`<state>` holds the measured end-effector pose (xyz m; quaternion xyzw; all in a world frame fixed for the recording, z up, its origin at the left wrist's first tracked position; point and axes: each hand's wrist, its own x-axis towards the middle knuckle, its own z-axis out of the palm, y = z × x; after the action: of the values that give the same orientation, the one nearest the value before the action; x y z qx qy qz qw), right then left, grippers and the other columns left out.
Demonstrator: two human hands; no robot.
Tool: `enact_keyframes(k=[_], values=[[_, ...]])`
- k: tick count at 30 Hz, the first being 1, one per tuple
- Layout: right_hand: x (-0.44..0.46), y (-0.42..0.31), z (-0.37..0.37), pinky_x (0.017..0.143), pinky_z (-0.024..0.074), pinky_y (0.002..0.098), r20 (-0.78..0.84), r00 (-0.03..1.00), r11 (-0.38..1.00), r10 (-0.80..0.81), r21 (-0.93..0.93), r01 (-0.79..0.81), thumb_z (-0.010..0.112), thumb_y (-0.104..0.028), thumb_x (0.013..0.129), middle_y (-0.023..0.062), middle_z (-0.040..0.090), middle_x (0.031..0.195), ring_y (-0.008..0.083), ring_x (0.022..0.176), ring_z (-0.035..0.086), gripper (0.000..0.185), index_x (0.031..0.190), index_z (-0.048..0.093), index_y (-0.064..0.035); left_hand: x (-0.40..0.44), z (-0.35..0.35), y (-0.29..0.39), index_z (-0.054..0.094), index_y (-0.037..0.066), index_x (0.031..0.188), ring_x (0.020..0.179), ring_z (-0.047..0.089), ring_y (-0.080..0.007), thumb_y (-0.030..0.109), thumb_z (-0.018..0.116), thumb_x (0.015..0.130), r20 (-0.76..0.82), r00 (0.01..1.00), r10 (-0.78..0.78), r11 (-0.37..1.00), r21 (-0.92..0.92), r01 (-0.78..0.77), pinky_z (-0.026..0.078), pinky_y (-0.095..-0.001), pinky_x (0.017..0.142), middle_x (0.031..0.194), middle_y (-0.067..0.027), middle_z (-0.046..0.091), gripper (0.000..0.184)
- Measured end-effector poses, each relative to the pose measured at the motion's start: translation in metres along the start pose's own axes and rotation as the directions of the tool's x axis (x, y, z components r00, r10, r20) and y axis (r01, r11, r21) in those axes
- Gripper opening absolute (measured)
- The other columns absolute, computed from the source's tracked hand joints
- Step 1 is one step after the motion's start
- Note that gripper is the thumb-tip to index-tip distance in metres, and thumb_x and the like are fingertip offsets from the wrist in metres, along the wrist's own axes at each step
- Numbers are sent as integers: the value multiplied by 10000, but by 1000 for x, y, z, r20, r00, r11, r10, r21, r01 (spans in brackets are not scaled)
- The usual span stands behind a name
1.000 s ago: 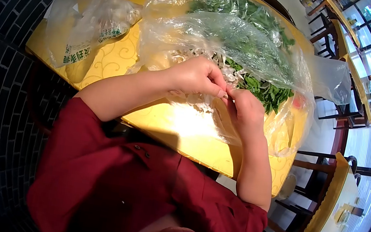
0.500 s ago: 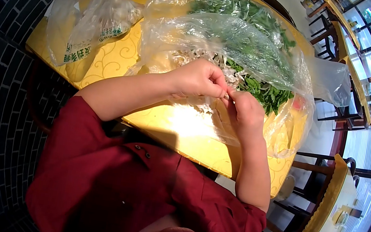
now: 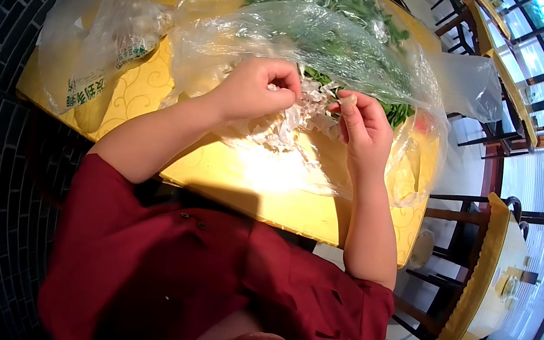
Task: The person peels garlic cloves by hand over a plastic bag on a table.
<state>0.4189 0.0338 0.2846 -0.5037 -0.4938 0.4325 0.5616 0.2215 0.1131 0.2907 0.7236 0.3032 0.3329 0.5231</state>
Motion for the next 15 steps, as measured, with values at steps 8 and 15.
enact_keyframes(k=[8,15], values=[[-2,-1,13,508,354,156,151,987,997,62,-47,-56,544,-125,896,44,636,885,25,589,438,271,1139,539,-5,0,1,-2,655,37,805,651,582,-127,103,655,735,-45,988,151,945,301,-130,458,-254,600,733,-70,628,96],[-3,10,15,625,458,256,137,991,967,7,-252,28,608,-114,839,76,656,832,135,711,608,245,1037,494,-28,-1,4,2,681,39,866,715,614,-118,142,670,743,20,997,73,994,85,-74,486,-259,655,784,-63,668,160]])
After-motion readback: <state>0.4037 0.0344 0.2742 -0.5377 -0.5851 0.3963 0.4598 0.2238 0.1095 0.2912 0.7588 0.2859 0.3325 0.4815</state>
